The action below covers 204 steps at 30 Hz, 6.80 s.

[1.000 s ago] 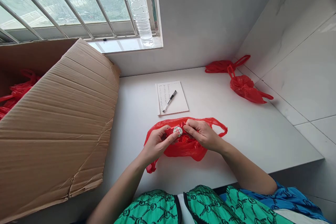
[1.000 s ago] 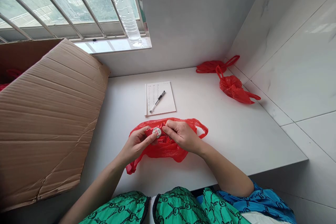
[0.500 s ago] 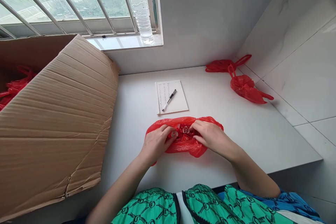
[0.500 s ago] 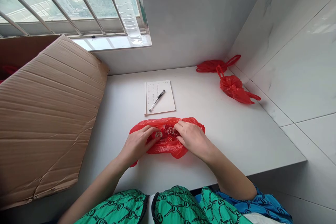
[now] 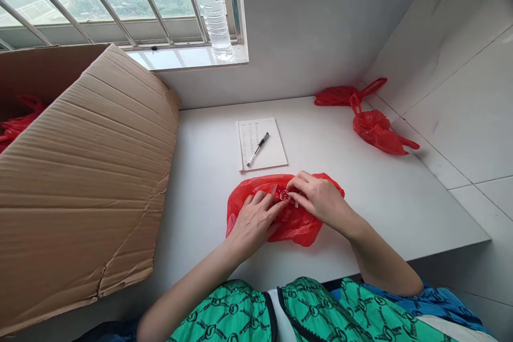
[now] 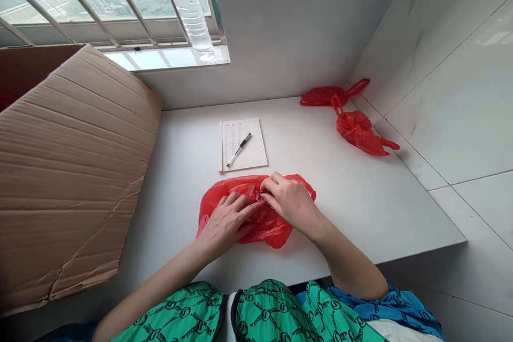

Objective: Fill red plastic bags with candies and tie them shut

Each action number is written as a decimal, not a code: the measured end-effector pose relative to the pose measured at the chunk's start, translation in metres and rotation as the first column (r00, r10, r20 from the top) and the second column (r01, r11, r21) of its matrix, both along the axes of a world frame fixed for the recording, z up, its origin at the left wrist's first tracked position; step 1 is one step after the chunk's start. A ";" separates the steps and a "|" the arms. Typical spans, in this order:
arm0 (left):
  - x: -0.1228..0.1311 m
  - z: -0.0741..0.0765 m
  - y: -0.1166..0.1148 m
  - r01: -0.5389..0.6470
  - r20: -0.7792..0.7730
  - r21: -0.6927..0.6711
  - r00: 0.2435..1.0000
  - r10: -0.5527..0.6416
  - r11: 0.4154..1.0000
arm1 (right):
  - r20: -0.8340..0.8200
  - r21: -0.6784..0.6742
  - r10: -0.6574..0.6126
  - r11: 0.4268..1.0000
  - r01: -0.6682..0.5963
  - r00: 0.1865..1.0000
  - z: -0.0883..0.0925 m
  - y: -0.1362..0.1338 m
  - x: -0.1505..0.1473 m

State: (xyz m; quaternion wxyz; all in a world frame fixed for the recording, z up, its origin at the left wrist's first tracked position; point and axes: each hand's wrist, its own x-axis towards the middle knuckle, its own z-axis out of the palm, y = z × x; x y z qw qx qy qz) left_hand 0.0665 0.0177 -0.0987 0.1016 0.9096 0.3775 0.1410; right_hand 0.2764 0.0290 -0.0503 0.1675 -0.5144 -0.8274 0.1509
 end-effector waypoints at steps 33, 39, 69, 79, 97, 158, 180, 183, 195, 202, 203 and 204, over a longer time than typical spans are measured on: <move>-0.022 0.027 0.007 0.170 0.646 -0.695 0.575 0.502 0.699 | -0.698 -0.495 -0.259 0.848 -0.189 0.667 0.002 0.004 -0.005; -0.020 0.030 0.007 0.167 0.642 -0.695 0.582 0.499 0.700 | -0.686 -0.468 -0.249 0.871 -0.152 0.684 0.000 0.003 -0.005; -0.017 0.022 0.001 0.089 0.636 -0.503 0.712 0.299 0.860 | -0.610 -0.329 -0.070 0.928 -0.172 0.789 0.003 -0.006 -0.025; -0.026 0.019 0.009 -0.021 0.612 -0.442 0.724 0.318 0.897 | -0.408 -0.214 -0.017 0.974 -0.077 0.913 0.004 -0.002 -0.017; -0.024 -0.004 0.015 -0.078 0.070 -0.111 0.994 0.086 0.991 | 0.402 -0.113 -0.116 0.978 0.175 0.908 0.002 -0.013 0.014; -0.019 0.142 0.026 -0.109 0.775 0.159 0.630 -0.056 0.981 | -0.701 0.218 0.253 0.966 -0.138 0.667 0.074 0.038 -0.069; -0.033 0.124 0.065 0.347 0.721 -0.664 0.533 0.443 0.663 | -0.473 0.143 0.295 0.956 -0.257 0.830 0.085 0.051 -0.034; -0.033 0.126 0.064 0.332 0.726 -0.656 0.524 0.446 0.678 | -0.280 0.310 0.254 0.936 -0.163 0.926 0.082 0.046 -0.037; -0.033 0.119 0.070 0.314 0.755 -0.618 0.492 0.433 0.721 | -0.302 0.404 0.324 0.895 -0.187 0.896 0.079 0.037 -0.039; -0.042 0.099 0.082 0.061 0.806 -0.535 0.338 0.487 0.843 | -0.205 0.476 0.418 0.832 -0.283 0.885 0.066 0.013 -0.026; -0.046 0.093 0.086 0.010 0.815 -0.512 0.323 0.482 0.859 | -0.217 0.448 0.433 0.840 -0.305 0.875 0.061 0.008 -0.022; -0.050 0.086 0.091 -0.042 0.820 -0.491 0.316 0.478 0.870 | -0.244 0.409 0.446 0.853 -0.326 0.861 0.056 0.003 -0.018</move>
